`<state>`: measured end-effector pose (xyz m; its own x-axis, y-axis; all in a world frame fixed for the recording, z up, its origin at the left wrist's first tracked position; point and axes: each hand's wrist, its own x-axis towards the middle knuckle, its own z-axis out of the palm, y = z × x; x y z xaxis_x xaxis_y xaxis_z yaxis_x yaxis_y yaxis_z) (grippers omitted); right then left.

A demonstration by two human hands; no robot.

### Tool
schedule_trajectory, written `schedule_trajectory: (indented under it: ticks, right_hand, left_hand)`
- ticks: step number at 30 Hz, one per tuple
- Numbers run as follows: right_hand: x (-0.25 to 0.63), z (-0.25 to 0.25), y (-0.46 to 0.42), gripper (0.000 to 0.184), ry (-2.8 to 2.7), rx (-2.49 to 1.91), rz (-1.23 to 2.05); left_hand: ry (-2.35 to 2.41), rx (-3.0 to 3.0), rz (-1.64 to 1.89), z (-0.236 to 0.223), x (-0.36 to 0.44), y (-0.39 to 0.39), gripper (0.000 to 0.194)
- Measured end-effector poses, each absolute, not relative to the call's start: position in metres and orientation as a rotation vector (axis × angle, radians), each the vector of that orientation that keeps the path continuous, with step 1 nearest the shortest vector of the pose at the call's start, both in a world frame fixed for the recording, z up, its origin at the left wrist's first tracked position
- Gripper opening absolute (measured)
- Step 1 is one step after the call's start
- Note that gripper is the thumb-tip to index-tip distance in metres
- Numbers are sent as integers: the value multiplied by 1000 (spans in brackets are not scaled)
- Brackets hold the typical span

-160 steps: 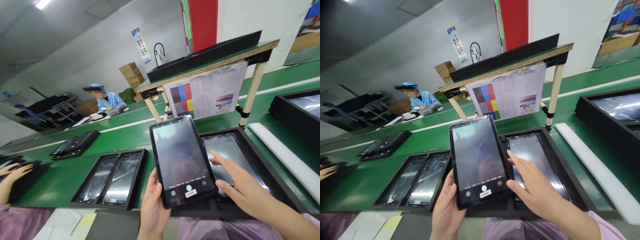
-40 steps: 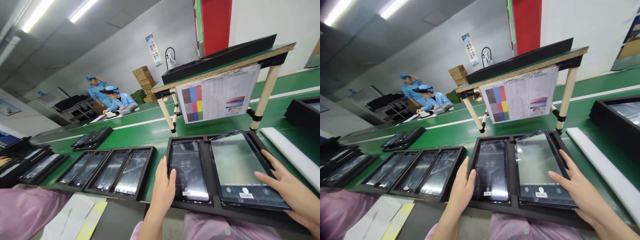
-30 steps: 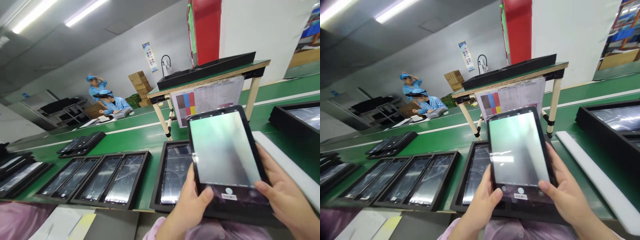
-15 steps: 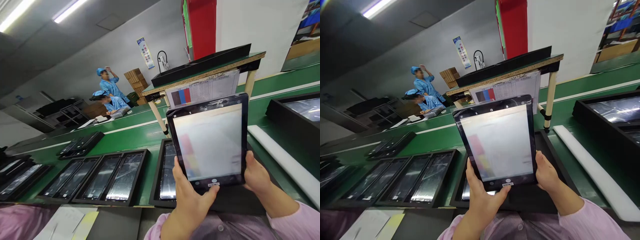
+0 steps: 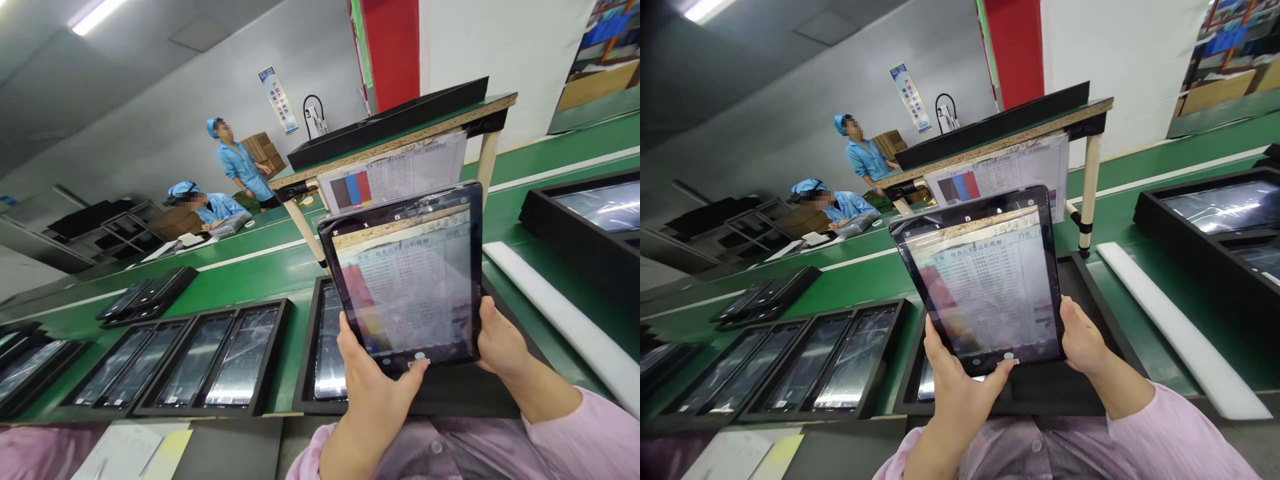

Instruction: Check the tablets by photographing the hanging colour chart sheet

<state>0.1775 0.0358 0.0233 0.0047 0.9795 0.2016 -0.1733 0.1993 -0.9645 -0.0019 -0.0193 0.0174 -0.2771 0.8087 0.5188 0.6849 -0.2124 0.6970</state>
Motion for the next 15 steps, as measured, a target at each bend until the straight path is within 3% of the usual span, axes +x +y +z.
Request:
schedule_trajectory:
  ticks: [10,12,15]
  right_hand:
    - [172,37,35,68,-1159,-831,1210]
    - [172,36,34,69,-1152,-814,1218]
    - [174,38,28,68,-1167,-733,1271]
  left_hand:
    - [1751,1718,1549,13,-6,-24,121]
    - [1538,1580,1630,11,-11,-24,104]
    - [1140,1131,1777,14,-22,-20,64]
